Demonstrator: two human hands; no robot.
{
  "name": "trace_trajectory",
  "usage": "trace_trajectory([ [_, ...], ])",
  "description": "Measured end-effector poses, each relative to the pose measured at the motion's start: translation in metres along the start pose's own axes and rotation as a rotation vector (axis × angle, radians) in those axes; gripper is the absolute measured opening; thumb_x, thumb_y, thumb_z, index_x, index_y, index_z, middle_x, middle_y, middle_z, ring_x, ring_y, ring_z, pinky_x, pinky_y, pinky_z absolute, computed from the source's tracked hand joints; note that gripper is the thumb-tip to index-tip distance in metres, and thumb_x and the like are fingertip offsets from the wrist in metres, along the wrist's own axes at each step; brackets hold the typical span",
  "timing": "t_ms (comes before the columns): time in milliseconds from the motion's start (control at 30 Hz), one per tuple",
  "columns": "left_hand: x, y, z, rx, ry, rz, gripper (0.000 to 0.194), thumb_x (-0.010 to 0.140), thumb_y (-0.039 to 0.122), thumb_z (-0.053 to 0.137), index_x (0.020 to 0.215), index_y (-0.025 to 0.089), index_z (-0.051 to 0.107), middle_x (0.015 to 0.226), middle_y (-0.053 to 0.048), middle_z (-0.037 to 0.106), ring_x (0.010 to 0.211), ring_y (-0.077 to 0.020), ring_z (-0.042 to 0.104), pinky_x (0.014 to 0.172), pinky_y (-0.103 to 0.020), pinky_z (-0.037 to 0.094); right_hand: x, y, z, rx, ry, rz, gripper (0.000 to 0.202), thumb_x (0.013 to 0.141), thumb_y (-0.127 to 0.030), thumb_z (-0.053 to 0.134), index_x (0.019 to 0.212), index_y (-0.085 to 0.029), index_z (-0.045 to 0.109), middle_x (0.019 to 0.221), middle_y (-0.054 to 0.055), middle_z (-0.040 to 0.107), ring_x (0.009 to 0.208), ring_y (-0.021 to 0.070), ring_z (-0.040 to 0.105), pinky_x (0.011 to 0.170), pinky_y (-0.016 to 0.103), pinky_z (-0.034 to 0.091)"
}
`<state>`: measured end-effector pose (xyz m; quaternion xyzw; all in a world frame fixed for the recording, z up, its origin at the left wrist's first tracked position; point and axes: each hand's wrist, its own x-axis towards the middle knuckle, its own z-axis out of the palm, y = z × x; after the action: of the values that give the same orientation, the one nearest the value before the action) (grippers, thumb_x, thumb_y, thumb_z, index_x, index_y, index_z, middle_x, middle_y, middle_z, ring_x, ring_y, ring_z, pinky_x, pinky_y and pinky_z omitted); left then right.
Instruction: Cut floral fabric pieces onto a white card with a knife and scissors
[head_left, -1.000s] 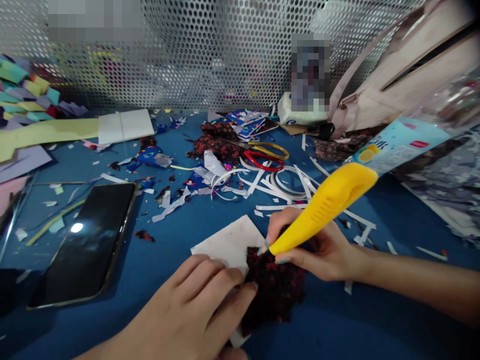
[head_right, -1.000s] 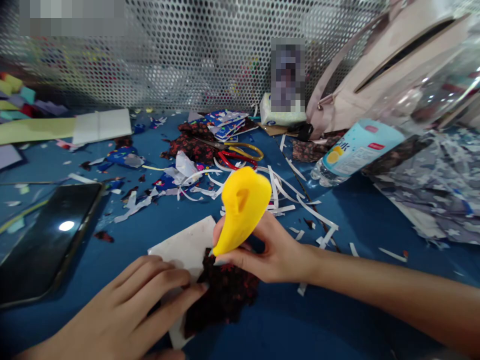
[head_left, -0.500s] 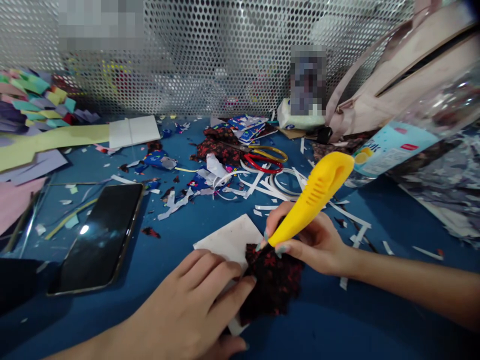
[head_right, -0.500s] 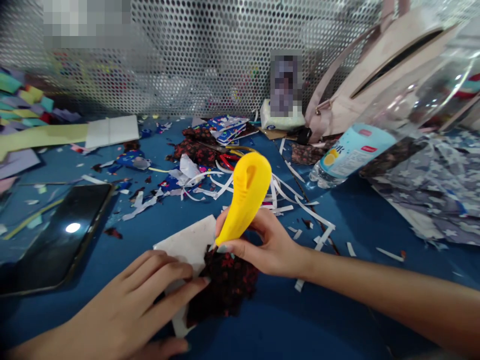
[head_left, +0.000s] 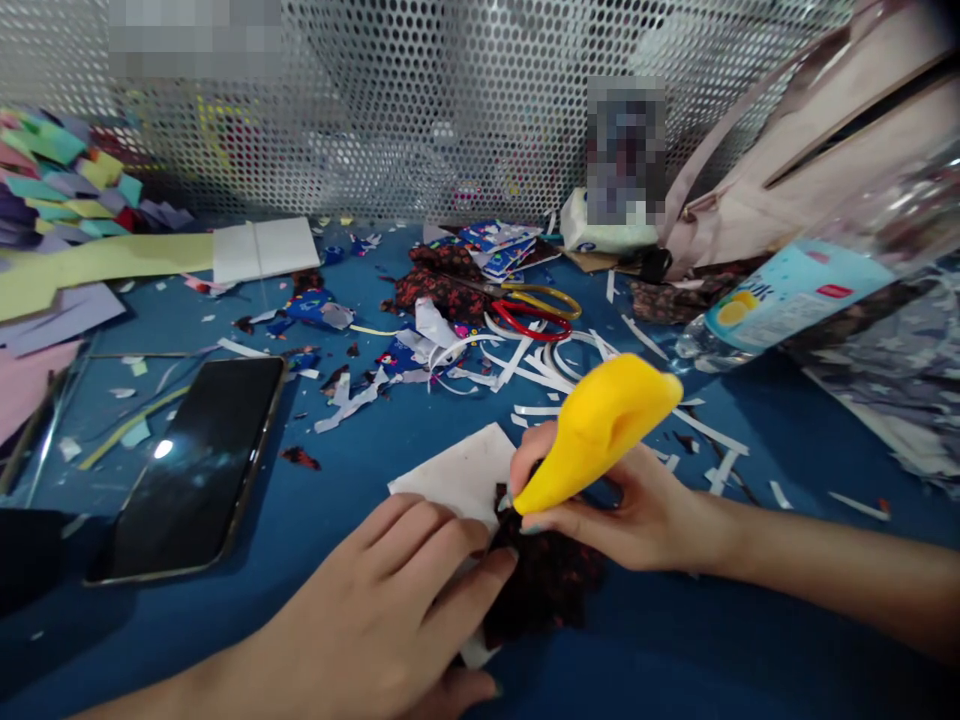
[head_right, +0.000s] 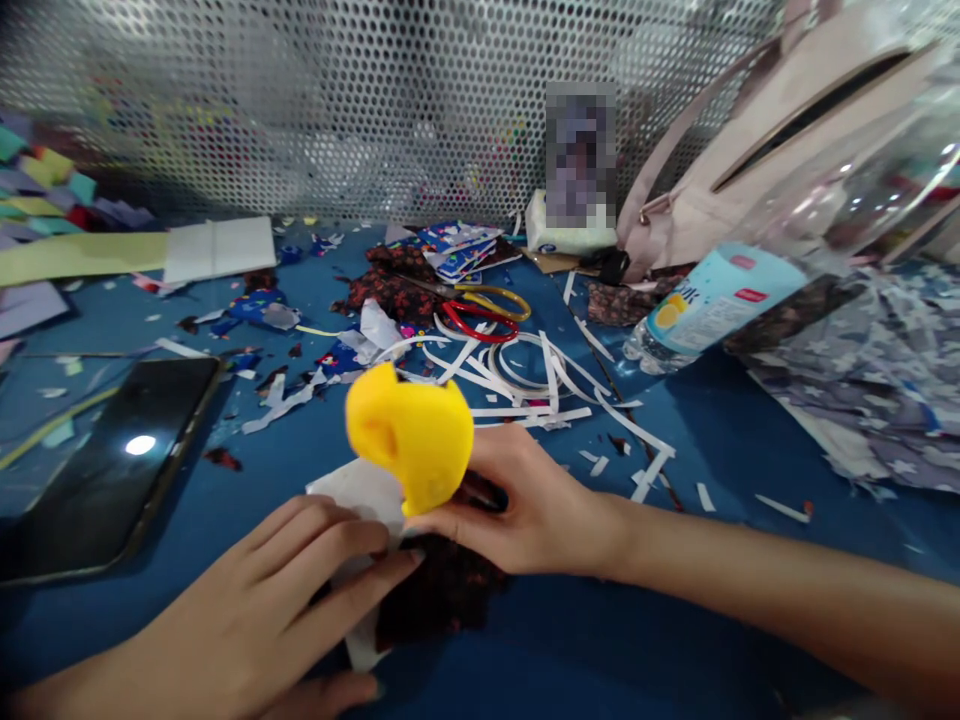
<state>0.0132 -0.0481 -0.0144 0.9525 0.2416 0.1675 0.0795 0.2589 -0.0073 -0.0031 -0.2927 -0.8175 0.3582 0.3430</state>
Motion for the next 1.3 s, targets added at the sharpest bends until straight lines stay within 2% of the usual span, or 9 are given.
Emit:
trace_trajectory([
  [100, 0.001, 0.000, 0.000, -0.003, 0.009, -0.010, 0.048, 0.092, 0.048, 0.061, 0.129, 0.018, 0.057, 0.116, -0.004, 0.059, 0.105, -0.0246, 0.048, 0.099, -0.038, 0.032, -0.001, 0.001, 0.001, 0.041, 0.012, 0.008, 0.008, 0.087, -0.022, 0.069, 0.091, -0.017, 0.064, 0.084, 0.004, 0.069, 0.074, 0.0152, 0.064, 0.068, 0.027, 0.053],
  [300, -0.001, 0.001, -0.001, 0.008, 0.009, -0.011, 0.043, 0.093, 0.045, 0.059, 0.129, 0.020, 0.057, 0.116, -0.004, 0.062, 0.104, -0.0232, 0.051, 0.094, -0.037, 0.039, -0.006, 0.010, 0.000, 0.215, 0.199, -0.080, 0.008, 0.092, -0.025, 0.064, 0.097, -0.018, 0.063, 0.090, 0.004, 0.066, 0.080, 0.0132, 0.063, 0.068, 0.024, 0.050],
  [567, -0.001, -0.001, 0.001, 0.032, 0.023, 0.013, 0.045, 0.093, 0.048, 0.058, 0.128, 0.019, 0.058, 0.112, -0.005, 0.063, 0.103, -0.0234, 0.053, 0.095, -0.037, 0.041, -0.005, 0.007, -0.003, 0.186, 0.039, 0.011, 0.010, 0.090, -0.022, 0.065, 0.098, -0.017, 0.063, 0.084, 0.003, 0.065, 0.073, 0.0142, 0.060, 0.060, 0.024, 0.048],
  [767, -0.001, -0.001, 0.000, 0.025, -0.007, 0.012, 0.050, 0.090, 0.049, 0.064, 0.129, 0.019, 0.057, 0.114, -0.005, 0.062, 0.103, -0.0249, 0.051, 0.094, -0.039, 0.040, 0.005, 0.000, -0.007, 0.079, -0.108, 0.014, 0.009, 0.091, -0.023, 0.065, 0.095, -0.015, 0.063, 0.083, 0.005, 0.068, 0.075, 0.0153, 0.063, 0.068, 0.026, 0.052],
  [867, 0.001, 0.000, -0.002, 0.017, -0.025, -0.009, 0.047, 0.090, 0.045, 0.065, 0.130, 0.021, 0.057, 0.117, -0.004, 0.060, 0.105, -0.0241, 0.050, 0.096, -0.038, 0.038, 0.005, 0.001, -0.008, 0.058, -0.067, -0.021, 0.010, 0.091, -0.024, 0.066, 0.095, -0.015, 0.065, 0.087, 0.006, 0.070, 0.080, 0.0162, 0.065, 0.073, 0.028, 0.054],
  [967, 0.001, 0.001, -0.004, 0.029, -0.022, 0.009, 0.044, 0.090, 0.040, 0.065, 0.131, 0.026, 0.056, 0.117, -0.004, 0.059, 0.104, -0.0235, 0.050, 0.092, -0.038, 0.039, 0.000, 0.005, -0.014, 0.072, 0.020, -0.158, 0.010, 0.089, -0.019, 0.068, 0.098, -0.015, 0.065, 0.087, 0.005, 0.070, 0.078, 0.0143, 0.066, 0.075, 0.026, 0.054],
  [1033, 0.001, 0.002, -0.004, 0.050, -0.013, 0.030, 0.045, 0.089, 0.039, 0.066, 0.132, 0.029, 0.056, 0.118, -0.005, 0.058, 0.102, -0.0241, 0.051, 0.089, -0.039, 0.040, -0.004, 0.008, -0.021, 0.079, 0.110, -0.218, 0.011, 0.089, -0.018, 0.067, 0.099, -0.017, 0.064, 0.090, 0.005, 0.069, 0.079, 0.0146, 0.066, 0.072, 0.026, 0.054],
  [1133, 0.000, 0.003, -0.004, 0.083, -0.010, 0.014, 0.046, 0.088, 0.040, 0.067, 0.131, 0.029, 0.055, 0.117, -0.005, 0.059, 0.102, -0.0241, 0.052, 0.089, -0.040, 0.040, -0.007, 0.013, -0.031, 0.101, 0.237, -0.229, 0.008, 0.091, -0.021, 0.064, 0.099, -0.019, 0.063, 0.096, 0.006, 0.066, 0.082, 0.0159, 0.065, 0.070, 0.028, 0.055],
  [1300, -0.001, 0.002, 0.002, 0.108, 0.059, 0.017, 0.046, 0.086, 0.048, 0.068, 0.123, 0.023, 0.057, 0.113, -0.005, 0.063, 0.103, -0.0232, 0.055, 0.095, -0.038, 0.040, -0.005, 0.023, -0.037, 0.111, 0.089, -0.186, 0.014, 0.092, -0.025, 0.063, 0.101, -0.014, 0.062, 0.090, 0.005, 0.065, 0.069, 0.0116, 0.062, 0.063, 0.025, 0.052],
])
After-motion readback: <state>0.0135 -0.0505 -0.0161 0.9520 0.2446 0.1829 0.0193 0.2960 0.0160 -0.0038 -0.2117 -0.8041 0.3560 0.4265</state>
